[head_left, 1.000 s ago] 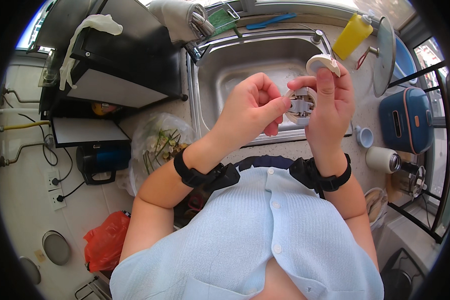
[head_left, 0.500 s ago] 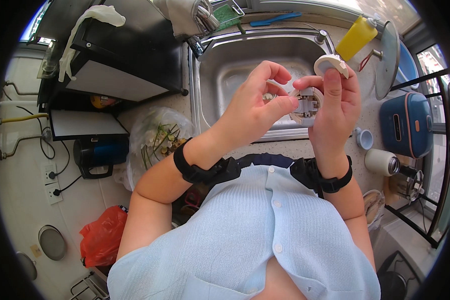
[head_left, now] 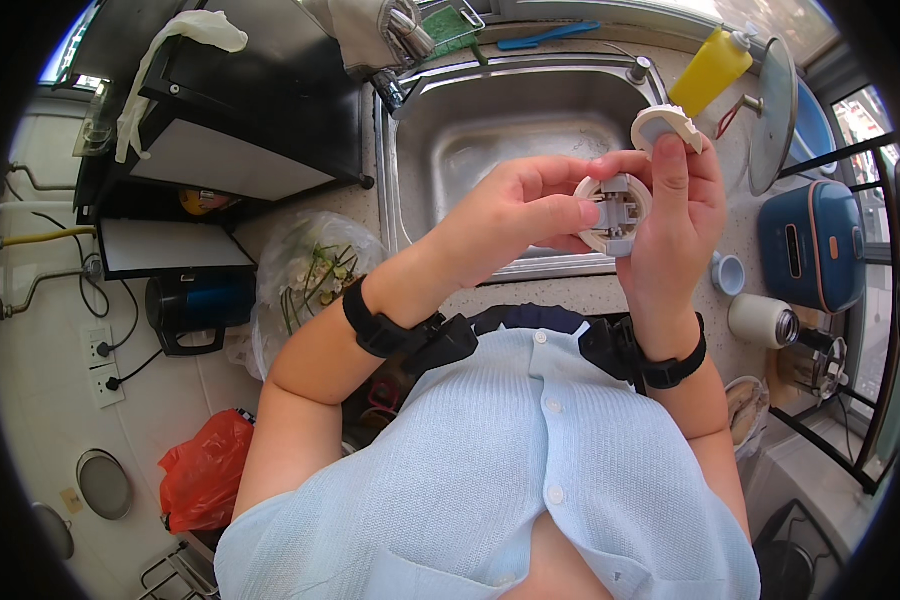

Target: The person disassembles and reassembles a small white plastic faucet component by hand over a kitchen sink. They pull apart interlocking pieces and then snap the parts back together.

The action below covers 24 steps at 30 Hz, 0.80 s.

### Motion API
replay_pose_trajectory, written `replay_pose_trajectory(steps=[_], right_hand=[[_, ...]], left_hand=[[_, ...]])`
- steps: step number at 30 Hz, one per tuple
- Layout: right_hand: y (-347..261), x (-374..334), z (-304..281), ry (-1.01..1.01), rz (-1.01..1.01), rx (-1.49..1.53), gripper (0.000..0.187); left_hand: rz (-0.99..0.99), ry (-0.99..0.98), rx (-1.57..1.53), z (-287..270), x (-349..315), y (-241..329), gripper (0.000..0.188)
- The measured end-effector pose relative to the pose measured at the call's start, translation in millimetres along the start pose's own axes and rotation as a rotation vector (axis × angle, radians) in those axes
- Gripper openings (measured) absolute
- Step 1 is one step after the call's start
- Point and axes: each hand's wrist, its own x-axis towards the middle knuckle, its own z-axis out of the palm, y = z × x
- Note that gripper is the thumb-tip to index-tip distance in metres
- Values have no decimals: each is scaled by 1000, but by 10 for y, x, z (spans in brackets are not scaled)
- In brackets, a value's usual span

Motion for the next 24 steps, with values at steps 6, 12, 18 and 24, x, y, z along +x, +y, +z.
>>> replay_pose_trajectory(steps=[6,12,18,24], right_hand=[[-7,-20,12,11,2,25,27],[-38,-42,27,-5,0,21,28],[-72,32,-66,-16,76,3,27],[-171,215,-418,-167,266,33,35]], left_hand=[[56,-2,154,-8,-8,-41,53],[88,49,149,22,-30,-48,42],[91,104,210,14,-27,13,43],[141,204,313,-152,-40,1,43]])
